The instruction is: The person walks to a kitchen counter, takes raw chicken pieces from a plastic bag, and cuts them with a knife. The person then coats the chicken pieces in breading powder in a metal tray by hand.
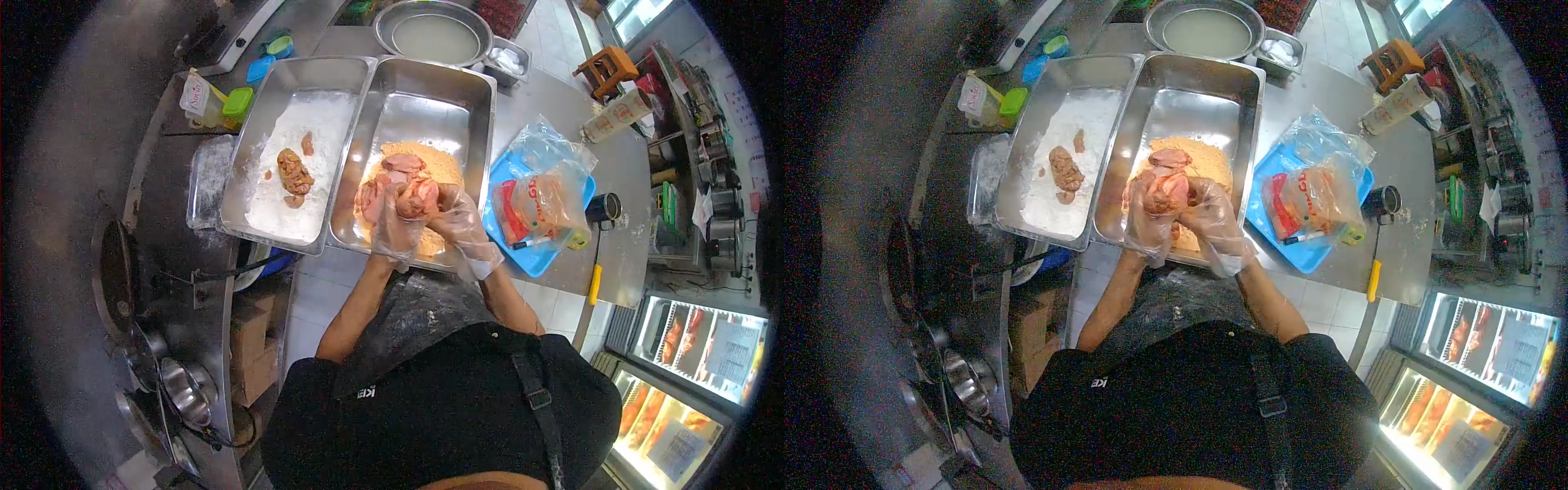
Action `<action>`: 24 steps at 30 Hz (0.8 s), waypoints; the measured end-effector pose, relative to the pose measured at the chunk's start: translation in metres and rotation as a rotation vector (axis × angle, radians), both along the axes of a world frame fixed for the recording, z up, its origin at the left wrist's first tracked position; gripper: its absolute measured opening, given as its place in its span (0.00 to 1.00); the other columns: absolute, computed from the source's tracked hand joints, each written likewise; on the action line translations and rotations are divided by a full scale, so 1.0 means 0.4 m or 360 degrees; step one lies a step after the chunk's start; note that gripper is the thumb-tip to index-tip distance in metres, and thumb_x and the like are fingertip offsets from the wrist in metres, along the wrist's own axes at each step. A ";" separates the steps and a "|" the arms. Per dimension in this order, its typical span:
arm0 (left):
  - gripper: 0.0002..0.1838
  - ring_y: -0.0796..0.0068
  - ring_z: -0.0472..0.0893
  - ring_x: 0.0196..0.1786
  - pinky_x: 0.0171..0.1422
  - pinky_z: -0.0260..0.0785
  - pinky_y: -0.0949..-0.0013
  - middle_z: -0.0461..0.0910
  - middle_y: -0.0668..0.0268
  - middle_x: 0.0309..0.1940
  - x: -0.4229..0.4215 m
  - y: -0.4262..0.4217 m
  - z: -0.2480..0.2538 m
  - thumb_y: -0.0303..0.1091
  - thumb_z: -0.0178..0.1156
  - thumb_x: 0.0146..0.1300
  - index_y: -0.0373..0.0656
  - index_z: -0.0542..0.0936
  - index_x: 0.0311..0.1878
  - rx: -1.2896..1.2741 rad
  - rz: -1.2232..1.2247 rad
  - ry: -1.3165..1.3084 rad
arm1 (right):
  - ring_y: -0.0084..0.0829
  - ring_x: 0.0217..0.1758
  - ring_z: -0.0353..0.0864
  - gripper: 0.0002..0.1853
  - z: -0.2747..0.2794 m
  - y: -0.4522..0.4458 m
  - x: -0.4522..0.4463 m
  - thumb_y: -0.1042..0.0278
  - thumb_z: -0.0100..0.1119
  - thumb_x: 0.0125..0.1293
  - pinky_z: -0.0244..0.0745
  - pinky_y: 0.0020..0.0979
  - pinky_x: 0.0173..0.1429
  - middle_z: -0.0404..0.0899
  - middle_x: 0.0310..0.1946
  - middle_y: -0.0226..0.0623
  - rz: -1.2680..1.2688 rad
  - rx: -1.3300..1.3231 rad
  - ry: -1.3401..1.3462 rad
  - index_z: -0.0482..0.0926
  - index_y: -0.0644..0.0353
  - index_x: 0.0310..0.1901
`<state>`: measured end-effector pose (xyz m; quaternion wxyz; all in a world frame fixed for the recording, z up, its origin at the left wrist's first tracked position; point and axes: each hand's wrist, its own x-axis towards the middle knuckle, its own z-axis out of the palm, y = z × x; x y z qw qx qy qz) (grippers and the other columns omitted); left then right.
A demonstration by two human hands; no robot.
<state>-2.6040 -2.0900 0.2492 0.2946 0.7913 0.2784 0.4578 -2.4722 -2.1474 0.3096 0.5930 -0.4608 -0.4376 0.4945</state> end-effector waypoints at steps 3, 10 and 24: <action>0.34 0.60 0.72 0.51 0.55 0.67 0.64 0.71 0.53 0.48 0.009 0.005 0.036 0.31 0.70 0.46 0.31 0.65 0.55 0.0076 0.0082 -0.0103 | 0.25 0.48 0.75 0.21 0.001 0.006 -0.002 0.78 0.63 0.54 0.71 0.28 0.54 0.77 0.46 0.35 -0.0005 0.0079 0.0450 0.72 0.67 0.50; 0.28 0.74 0.73 0.51 0.57 0.67 0.71 0.73 0.65 0.50 -0.006 0.036 0.099 0.26 0.67 0.49 0.39 0.69 0.55 -0.1090 -0.0642 -0.0326 | 0.25 0.50 0.75 0.24 0.068 -0.003 -0.004 0.79 0.65 0.51 0.71 0.28 0.55 0.76 0.46 0.34 0.0102 -0.0008 0.0281 0.70 0.67 0.52; 0.17 0.70 0.74 0.33 0.39 0.69 0.69 0.74 0.66 0.30 0.032 0.038 -0.014 0.32 0.68 0.45 0.41 0.73 0.37 -0.0367 0.0132 -0.0222 | 0.19 0.35 0.75 0.13 0.090 -0.017 -0.012 0.75 0.64 0.53 0.73 0.23 0.39 0.77 0.32 0.31 -0.0216 -0.0221 0.0014 0.76 0.67 0.41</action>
